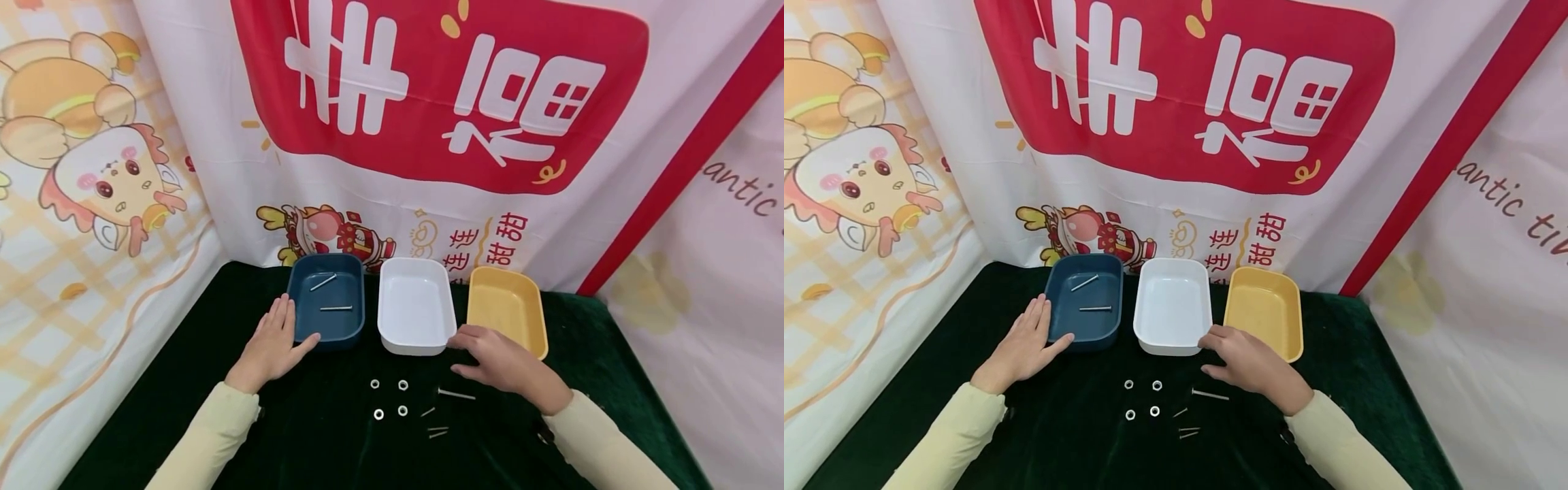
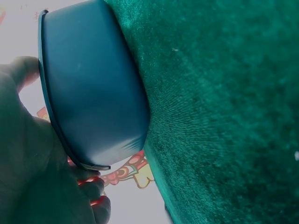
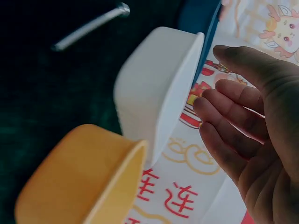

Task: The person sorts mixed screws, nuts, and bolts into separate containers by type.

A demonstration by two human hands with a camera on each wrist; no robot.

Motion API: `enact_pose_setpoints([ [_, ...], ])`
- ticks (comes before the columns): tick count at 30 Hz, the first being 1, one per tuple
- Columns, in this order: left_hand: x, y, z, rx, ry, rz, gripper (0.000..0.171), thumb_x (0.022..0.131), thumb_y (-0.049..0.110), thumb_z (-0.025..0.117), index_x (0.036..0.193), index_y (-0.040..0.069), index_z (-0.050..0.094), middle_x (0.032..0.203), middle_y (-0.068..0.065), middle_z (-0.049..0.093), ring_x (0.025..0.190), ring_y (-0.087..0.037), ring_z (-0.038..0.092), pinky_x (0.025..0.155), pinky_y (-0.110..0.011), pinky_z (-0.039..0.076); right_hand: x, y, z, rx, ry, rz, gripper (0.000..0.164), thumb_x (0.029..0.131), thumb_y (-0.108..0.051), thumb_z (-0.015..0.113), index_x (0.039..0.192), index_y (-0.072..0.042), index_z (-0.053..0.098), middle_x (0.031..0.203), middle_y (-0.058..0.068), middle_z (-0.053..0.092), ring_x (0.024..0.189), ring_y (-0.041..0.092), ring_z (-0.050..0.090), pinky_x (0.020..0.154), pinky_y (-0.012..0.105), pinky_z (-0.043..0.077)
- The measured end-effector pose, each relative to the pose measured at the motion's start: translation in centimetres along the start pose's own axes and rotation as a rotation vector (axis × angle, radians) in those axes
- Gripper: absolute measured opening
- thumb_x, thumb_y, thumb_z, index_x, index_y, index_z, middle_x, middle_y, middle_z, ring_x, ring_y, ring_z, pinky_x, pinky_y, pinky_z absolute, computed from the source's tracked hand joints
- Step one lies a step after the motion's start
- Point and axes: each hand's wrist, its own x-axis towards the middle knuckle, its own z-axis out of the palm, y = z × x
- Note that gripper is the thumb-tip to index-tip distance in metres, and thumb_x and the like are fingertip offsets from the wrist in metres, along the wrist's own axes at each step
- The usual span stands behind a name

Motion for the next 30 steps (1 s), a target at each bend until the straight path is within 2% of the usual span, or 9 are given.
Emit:
enact_pose_setpoints([
  [7,0.1,0.0,-0.1,0.002,0.000,0.000,0.112,0.101,0.077,0.038,0.165,-0.010,0.008,0.176,-0.028,0.001,0.164,-0.049,0.004,0.131,-0.067,0.011,-2.5,0.6,1.1,0.018,-0.059,0.051,0.034,0.091,-0.028,0.085,0.119,-0.012,0.076,0.113,0.002,0.076,0.095,0.011,0.071,0.089,0.035,0.064],
  [15,0.0,-0.1,0.1,0.008,-0.003,-0.005,0.107,0.104,0.070,0.044,0.165,-0.010,0.009,0.176,-0.028,0.001,0.163,-0.050,0.005,0.130,-0.068,0.012,-4.3,1.2,3.3,0.085,-0.119,0.106,0.032,0.093,-0.028,0.083,0.119,-0.012,0.076,0.112,0.002,0.075,0.097,0.013,0.071,0.091,0.037,0.063],
  [21,-0.1,-0.1,0.0,0.008,-0.004,-0.010,0.111,0.102,0.077,0.038,0.166,-0.009,0.009,0.177,-0.027,0.001,0.164,-0.049,0.004,0.131,-0.067,0.011,-4.7,1.6,5.2,0.141,-0.138,0.132,0.028,0.094,-0.025,0.081,0.118,-0.013,0.075,0.110,0.000,0.073,0.093,0.009,0.069,0.086,0.032,0.063],
  [30,-0.1,0.1,0.0,0.012,-0.009,-0.014,0.109,0.103,0.075,0.040,0.166,-0.009,0.009,0.176,-0.027,0.001,0.163,-0.049,0.004,0.131,-0.067,0.011,-4.6,2.0,7.2,0.161,-0.119,0.122,0.021,0.094,-0.024,0.080,0.113,-0.016,0.076,0.103,-0.007,0.070,0.088,0.002,0.063,0.079,0.026,0.059],
])
